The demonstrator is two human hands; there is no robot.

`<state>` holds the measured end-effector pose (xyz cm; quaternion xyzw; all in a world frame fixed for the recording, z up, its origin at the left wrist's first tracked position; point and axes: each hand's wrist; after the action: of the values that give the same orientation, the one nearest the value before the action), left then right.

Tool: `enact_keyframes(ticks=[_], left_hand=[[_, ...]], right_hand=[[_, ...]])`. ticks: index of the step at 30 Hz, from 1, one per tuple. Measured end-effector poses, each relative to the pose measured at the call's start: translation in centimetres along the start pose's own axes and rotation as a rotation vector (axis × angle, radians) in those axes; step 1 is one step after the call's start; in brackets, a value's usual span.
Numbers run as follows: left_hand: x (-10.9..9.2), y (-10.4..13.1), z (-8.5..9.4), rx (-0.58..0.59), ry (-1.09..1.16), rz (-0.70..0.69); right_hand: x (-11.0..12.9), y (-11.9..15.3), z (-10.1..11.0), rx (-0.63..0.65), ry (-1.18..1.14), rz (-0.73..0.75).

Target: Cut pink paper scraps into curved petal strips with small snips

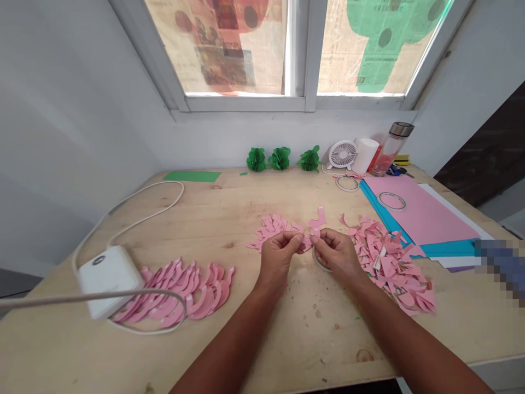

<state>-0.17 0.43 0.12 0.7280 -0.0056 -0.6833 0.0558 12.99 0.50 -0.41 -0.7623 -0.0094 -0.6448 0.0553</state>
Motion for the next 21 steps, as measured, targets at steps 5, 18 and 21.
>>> enact_keyframes(ticks=[5, 18, 21], left_hand=[[0.23, -0.04, 0.05, -0.036, -0.058, -0.030], [-0.51, 0.20, 0.03, -0.009, 0.042, 0.044], [-0.47, 0.16, 0.07, 0.015, 0.007, 0.020]], right_hand=[[0.05, 0.09, -0.03, -0.010, 0.018, 0.002], [0.47, 0.03, -0.05, -0.042, -0.050, -0.042], [0.56, 0.06, -0.08, -0.034, -0.043, -0.041]])
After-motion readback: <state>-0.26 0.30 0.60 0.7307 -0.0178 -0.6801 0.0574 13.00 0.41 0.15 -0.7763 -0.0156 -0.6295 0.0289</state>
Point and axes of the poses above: each hand's wrist, its own y-axis away from the middle knuckle, its own z-axis out of the back of the hand, x = y × z, and after that the axes turned 14 degrees about -y, right-handed
